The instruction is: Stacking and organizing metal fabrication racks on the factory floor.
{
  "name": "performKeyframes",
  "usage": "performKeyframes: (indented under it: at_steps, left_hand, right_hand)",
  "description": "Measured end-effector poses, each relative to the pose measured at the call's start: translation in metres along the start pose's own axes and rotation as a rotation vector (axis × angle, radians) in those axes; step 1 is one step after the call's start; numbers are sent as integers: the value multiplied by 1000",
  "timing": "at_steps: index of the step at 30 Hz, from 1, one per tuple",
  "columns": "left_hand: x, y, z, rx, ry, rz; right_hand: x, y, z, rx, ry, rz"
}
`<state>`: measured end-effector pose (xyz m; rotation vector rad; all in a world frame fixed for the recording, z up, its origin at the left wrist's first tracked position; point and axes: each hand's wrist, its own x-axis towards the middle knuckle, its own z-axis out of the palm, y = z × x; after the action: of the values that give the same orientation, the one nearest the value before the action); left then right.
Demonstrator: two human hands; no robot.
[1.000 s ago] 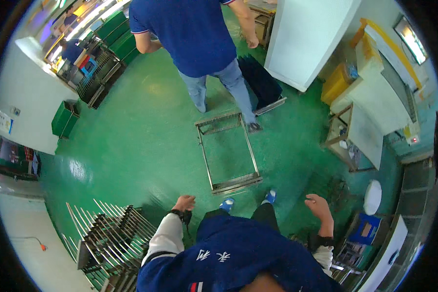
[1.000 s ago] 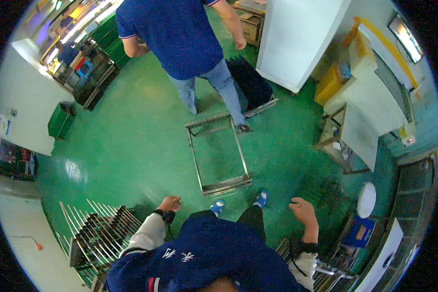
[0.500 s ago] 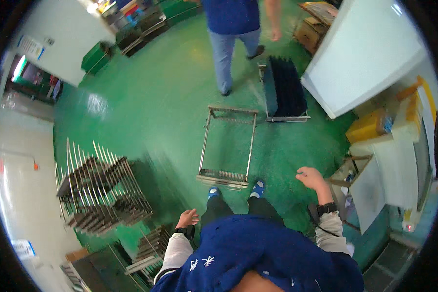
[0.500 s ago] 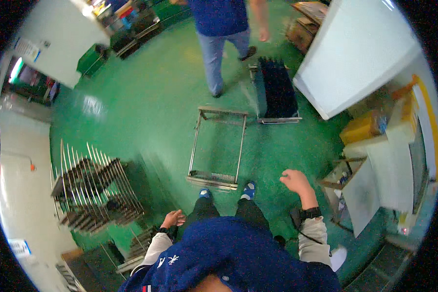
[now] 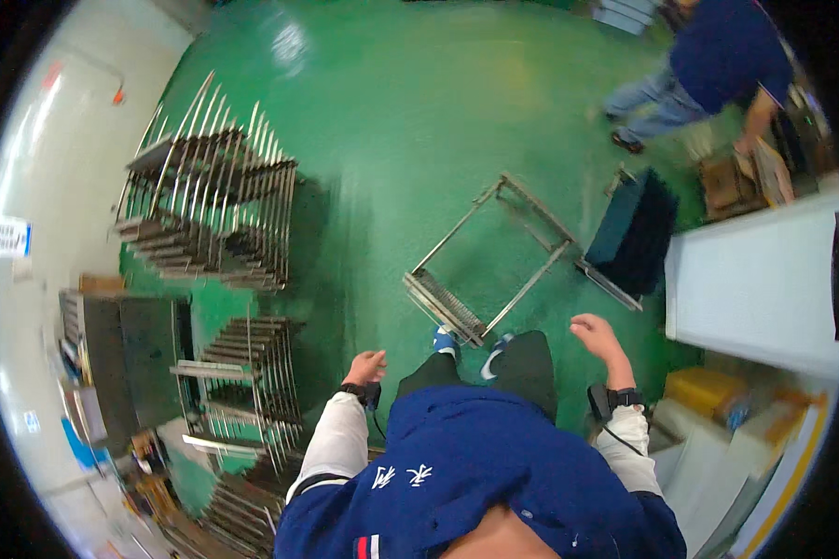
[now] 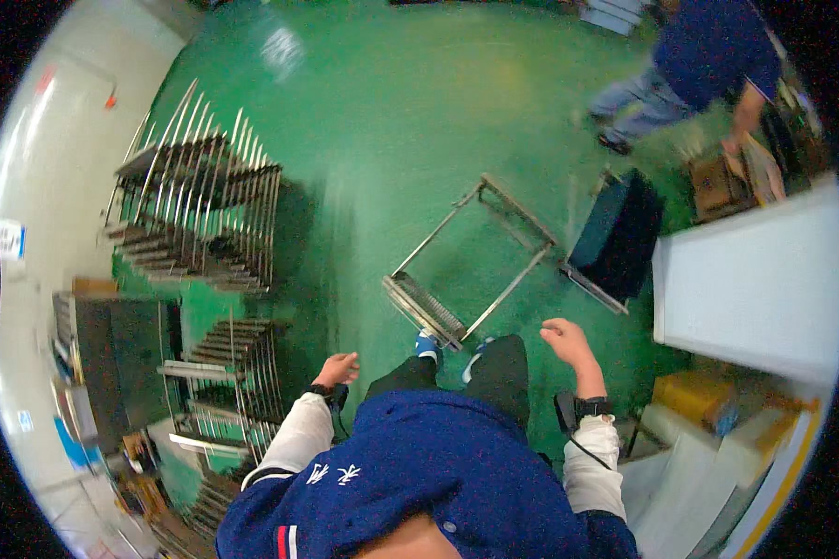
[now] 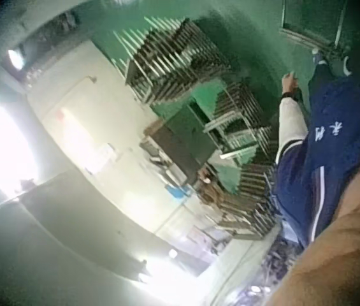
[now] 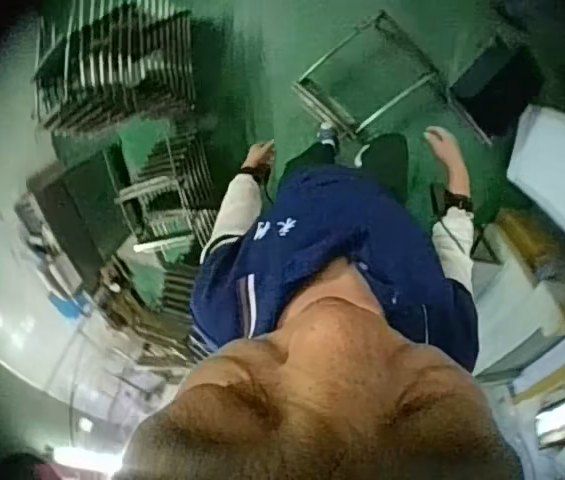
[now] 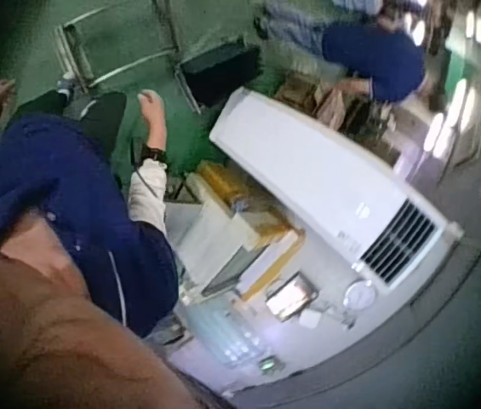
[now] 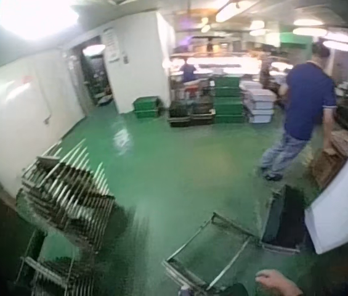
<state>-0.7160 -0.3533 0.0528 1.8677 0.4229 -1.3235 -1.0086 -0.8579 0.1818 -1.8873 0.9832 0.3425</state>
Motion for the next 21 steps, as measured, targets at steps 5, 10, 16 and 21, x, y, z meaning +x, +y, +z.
performKeyframes:
  at_steps: [5,10,16,21]
  left_hand:
    - [4,36,47,-46,71,-17]
    - [32,54,99,-76,173,-34]
    - [116,42,182,-89,184,-163]
    - [223,-7,232,-186,280,-204]
  right_hand:
    - [91,28,-16,-17,-56,-100]
    - [231,64,-32,-101,-132,-1]
    - [417,108,-44,-335,-128,37]
    - [554,154,-17,-452,-99,114]
